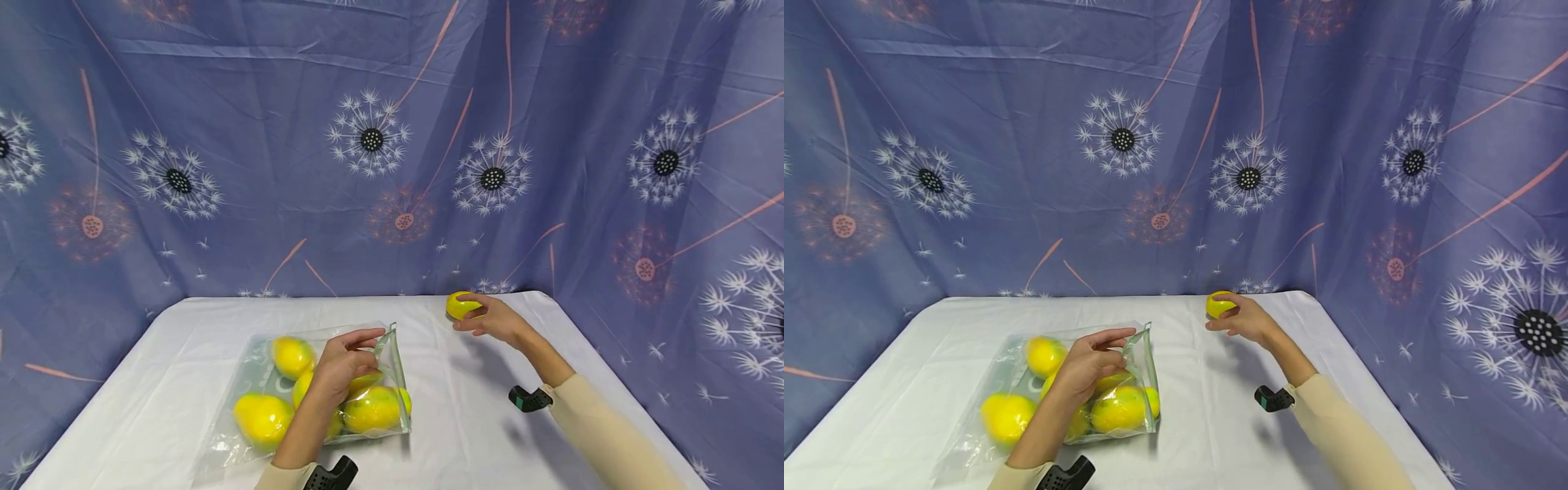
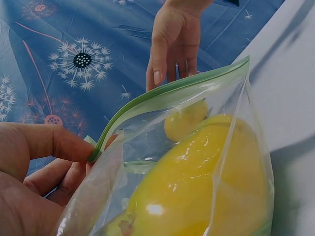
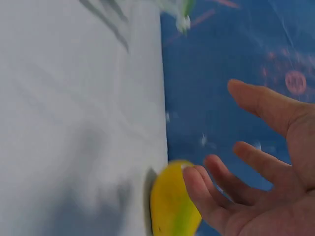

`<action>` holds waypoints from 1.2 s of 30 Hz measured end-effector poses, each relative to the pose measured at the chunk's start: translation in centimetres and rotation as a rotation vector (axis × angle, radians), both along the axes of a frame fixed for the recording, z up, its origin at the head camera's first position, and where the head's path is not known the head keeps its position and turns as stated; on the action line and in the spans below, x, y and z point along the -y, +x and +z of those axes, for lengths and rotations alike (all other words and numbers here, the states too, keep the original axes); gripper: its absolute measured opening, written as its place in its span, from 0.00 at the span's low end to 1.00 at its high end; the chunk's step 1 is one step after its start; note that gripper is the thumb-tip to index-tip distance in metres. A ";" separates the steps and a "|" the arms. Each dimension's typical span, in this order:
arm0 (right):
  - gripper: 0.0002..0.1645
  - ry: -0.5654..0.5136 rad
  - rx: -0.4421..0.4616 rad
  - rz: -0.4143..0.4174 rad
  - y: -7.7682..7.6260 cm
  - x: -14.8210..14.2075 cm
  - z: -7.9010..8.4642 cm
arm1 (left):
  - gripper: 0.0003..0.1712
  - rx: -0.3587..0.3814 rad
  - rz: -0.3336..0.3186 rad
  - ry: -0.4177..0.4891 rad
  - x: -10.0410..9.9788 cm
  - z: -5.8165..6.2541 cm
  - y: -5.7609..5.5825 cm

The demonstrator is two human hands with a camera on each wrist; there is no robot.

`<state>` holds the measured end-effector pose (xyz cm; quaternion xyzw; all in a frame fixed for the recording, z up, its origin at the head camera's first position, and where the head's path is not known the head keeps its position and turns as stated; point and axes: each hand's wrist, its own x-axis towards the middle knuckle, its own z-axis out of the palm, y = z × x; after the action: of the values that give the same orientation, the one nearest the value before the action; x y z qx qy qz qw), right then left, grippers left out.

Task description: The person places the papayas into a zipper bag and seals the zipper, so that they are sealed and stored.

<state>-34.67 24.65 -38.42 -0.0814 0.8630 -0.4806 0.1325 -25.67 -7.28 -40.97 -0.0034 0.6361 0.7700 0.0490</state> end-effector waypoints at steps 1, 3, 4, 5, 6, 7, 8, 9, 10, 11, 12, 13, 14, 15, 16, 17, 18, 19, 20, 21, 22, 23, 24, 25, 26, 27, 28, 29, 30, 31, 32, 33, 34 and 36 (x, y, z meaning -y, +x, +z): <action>0.49 0.007 -0.010 -0.017 -0.4 -0.5 0.1 | 0.31 0.002 -0.001 0.000 0.0 0.0 0.0; 0.50 0.014 -0.023 -0.067 -1.3 -1.6 0.2 | 0.31 0.004 -0.002 0.001 0.0 0.0 0.0; 0.51 0.016 -0.028 -0.088 -1.7 -2.0 0.2 | 0.31 0.004 -0.001 0.002 0.0 -0.1 0.0; 0.52 0.020 -0.034 -0.106 -2.1 -2.5 0.2 | 0.31 0.004 0.001 0.001 0.0 -0.1 0.0; 0.53 0.029 -0.039 -0.123 -2.5 -3.0 0.1 | 0.31 0.005 0.002 0.001 -0.1 -0.1 0.0; 0.54 0.036 -0.044 -0.140 -2.9 -3.4 0.1 | 0.31 0.004 0.001 0.002 -0.1 -0.1 0.0; 0.55 0.040 -0.043 -0.157 -3.2 -3.8 0.1 | 0.31 0.004 0.000 0.003 -0.1 -0.1 0.0; 0.56 0.047 -0.042 -0.167 -3.5 -4.1 0.0 | 0.31 0.007 -0.001 0.002 -0.1 -0.2 0.0; 0.57 0.052 -0.039 -0.171 -3.8 -4.4 -0.1 | 0.32 0.008 -0.003 0.001 -0.2 -0.2 0.1; 0.58 0.054 -0.034 -0.174 -4.0 -4.7 -0.2 | 0.32 0.009 -0.005 0.000 -0.2 -0.2 0.1; 0.59 0.058 -0.029 -0.171 -4.3 -4.9 -0.3 | 0.32 0.011 -0.008 -0.001 -0.2 -0.3 0.1; 0.60 0.052 -0.020 -0.172 -4.5 -5.1 -0.5 | 0.32 0.011 -0.010 -0.003 -0.2 -0.3 0.1; 0.61 0.052 -0.013 -0.166 -4.7 -5.2 -0.6 | 0.32 0.012 -0.009 -0.006 -0.2 -0.3 0.1; 0.61 0.045 -0.005 -0.163 -5.0 -5.3 -0.8 | 0.32 0.012 -0.008 -0.006 -0.3 -0.3 0.0; 0.62 0.039 0.002 -0.155 -5.2 -5.4 -1.0 | 0.32 0.010 -0.005 -0.008 -0.2 -0.3 0.0; 0.63 0.033 0.011 -0.149 -5.4 -5.4 -1.1 | 0.32 0.011 -0.003 -0.009 -0.2 -0.3 0.0; 0.63 0.027 0.020 -0.144 -5.6 -5.4 -1.3 | 0.32 0.011 0.000 -0.010 -0.2 -0.3 0.0; 0.63 0.019 0.031 -0.144 -5.8 -5.4 -1.5 | 0.32 0.010 0.002 -0.013 -0.2 -0.2 0.0; 0.63 0.018 0.038 -0.136 -6.0 -5.4 -1.7 | 0.32 0.010 0.003 -0.015 -0.2 -0.2 -0.1; 0.62 0.016 0.050 -0.134 -6.2 -5.5 -1.9 | 0.32 0.009 0.002 -0.017 -0.2 -0.2 -0.1; 0.62 0.021 0.063 -0.125 -6.3 -5.5 -2.1 | 0.32 0.009 0.004 -0.021 -0.2 -0.2 0.0; 0.62 0.023 0.077 -0.122 -6.4 -5.6 -2.3 | 0.32 0.008 0.003 -0.024 -0.1 -0.2 0.0; 0.62 0.026 0.090 -0.123 -6.6 -5.7 -2.5 | 0.32 0.006 0.003 -0.028 -0.1 -0.2 0.0; 0.62 0.031 0.104 -0.118 -6.7 -5.8 -2.6 | 0.32 0.005 0.003 -0.030 -0.1 -0.2 0.0; 0.62 0.032 0.119 -0.114 -6.8 -5.8 -2.8 | 0.32 0.005 0.003 -0.030 -0.1 -0.2 0.0; 0.62 0.036 0.131 -0.112 -6.9 -5.9 -2.9 | 0.32 0.003 0.003 -0.030 -0.1 -0.2 0.0; 0.62 0.035 0.142 -0.111 -7.0 -5.9 -3.0 | 0.32 0.002 0.004 -0.030 -0.1 -0.2 0.0; 0.62 0.035 0.149 -0.111 -7.0 -5.9 -3.2 | 0.32 0.001 0.003 -0.028 -0.1 -0.2 0.0; 0.61 0.038 0.153 -0.106 -7.1 -5.8 -3.3 | 0.31 0.000 0.002 -0.027 -0.1 -0.2 -0.1; 0.60 0.034 0.161 -0.101 -7.1 -5.8 -3.4 | 0.31 -0.001 0.000 -0.025 -0.1 -0.2 -0.1; 0.59 0.035 0.166 -0.103 -7.1 -5.7 -3.5 | 0.31 -0.001 -0.001 -0.025 -0.1 -0.2 -0.1; 0.58 0.038 0.168 -0.102 -7.2 -5.7 -3.6 | 0.31 -0.001 -0.002 -0.027 -0.1 -0.3 -0.1; 0.57 0.038 0.171 -0.105 -7.2 -5.6 -3.7 | 0.31 0.000 -0.003 -0.028 -0.1 -0.3 -0.1; 0.55 0.040 0.175 -0.111 -7.2 -5.6 -3.9 | 0.31 0.000 -0.005 -0.029 -0.1 -0.3 -0.1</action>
<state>-41.90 30.23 -42.31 0.0116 0.8608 -0.4750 0.1823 -25.79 -7.14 -41.23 -0.0025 0.6471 0.7607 0.0511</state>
